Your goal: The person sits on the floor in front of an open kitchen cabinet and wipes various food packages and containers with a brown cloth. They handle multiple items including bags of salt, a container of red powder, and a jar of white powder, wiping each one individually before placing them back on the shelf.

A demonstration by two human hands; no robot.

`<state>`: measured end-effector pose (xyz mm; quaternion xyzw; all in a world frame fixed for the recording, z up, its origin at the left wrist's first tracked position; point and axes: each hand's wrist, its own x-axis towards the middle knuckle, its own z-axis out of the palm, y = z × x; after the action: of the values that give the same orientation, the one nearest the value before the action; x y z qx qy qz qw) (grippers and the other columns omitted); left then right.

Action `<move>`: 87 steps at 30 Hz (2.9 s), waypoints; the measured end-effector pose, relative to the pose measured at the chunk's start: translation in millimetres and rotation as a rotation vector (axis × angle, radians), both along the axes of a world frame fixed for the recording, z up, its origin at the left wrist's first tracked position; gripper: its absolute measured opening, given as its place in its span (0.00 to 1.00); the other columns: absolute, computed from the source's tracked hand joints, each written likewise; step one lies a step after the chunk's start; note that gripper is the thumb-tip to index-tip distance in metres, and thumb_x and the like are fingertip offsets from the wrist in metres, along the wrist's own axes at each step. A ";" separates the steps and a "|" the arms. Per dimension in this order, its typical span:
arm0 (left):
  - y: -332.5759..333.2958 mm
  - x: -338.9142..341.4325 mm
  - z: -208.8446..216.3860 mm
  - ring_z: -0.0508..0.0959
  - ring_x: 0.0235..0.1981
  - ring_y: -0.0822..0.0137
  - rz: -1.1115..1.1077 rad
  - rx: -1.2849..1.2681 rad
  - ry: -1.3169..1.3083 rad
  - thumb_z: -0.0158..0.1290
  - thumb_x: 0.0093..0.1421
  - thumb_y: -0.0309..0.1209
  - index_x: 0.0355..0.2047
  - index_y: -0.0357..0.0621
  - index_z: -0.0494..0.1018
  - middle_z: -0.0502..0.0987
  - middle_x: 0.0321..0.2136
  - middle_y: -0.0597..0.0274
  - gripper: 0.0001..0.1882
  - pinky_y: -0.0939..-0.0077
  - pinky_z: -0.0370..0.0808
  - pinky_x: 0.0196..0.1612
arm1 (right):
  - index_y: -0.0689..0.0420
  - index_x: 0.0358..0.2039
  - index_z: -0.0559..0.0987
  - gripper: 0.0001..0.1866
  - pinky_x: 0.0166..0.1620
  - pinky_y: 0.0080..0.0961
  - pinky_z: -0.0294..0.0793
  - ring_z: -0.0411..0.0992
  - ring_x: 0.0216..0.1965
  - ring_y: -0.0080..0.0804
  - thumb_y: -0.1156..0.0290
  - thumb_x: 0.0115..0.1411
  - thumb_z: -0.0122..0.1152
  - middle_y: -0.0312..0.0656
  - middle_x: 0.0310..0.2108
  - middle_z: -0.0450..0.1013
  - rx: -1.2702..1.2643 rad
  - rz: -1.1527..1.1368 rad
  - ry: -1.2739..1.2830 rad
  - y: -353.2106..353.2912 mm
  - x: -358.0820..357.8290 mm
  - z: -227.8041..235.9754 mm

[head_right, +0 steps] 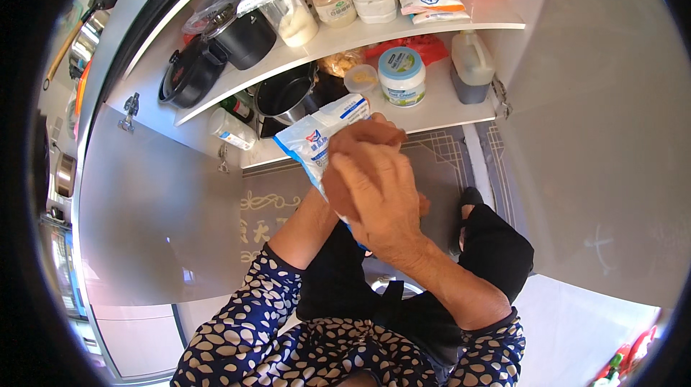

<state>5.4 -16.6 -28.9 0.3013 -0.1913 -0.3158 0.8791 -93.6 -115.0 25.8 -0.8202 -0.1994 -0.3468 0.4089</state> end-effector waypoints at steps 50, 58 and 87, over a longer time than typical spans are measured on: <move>-21.7 -27.3 17.6 0.75 0.47 0.62 -0.068 0.022 0.281 0.48 0.49 0.19 0.55 0.39 0.63 0.71 0.48 0.57 0.29 0.65 0.73 0.51 | 0.55 0.44 0.75 0.24 0.50 0.39 0.62 0.65 0.47 0.47 0.75 0.41 0.58 0.48 0.48 0.68 -0.157 -0.197 -0.084 -54.5 16.5 7.6; -19.7 -32.8 19.7 0.75 0.48 0.61 -0.129 0.094 0.304 0.50 0.51 0.18 0.55 0.40 0.63 0.73 0.46 0.57 0.28 0.64 0.73 0.51 | 0.55 0.46 0.75 0.25 0.49 0.39 0.60 0.63 0.47 0.47 0.70 0.42 0.61 0.46 0.47 0.69 -0.135 -0.289 -0.053 -54.0 21.3 15.4; -11.7 -11.7 31.0 0.73 0.50 0.51 -0.001 -0.206 0.375 0.46 0.54 0.28 0.56 0.34 0.61 0.70 0.51 0.46 0.27 0.54 0.69 0.55 | 0.63 0.46 0.73 0.25 0.46 0.39 0.67 0.67 0.45 0.48 0.81 0.43 0.57 0.50 0.42 0.70 0.021 -0.115 -0.120 -55.5 -9.6 11.4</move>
<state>-6.2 -28.4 2.1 0.1455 -0.0556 -0.3455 0.9254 -103.2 -170.5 37.2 -0.8038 -0.1721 -0.4203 0.3843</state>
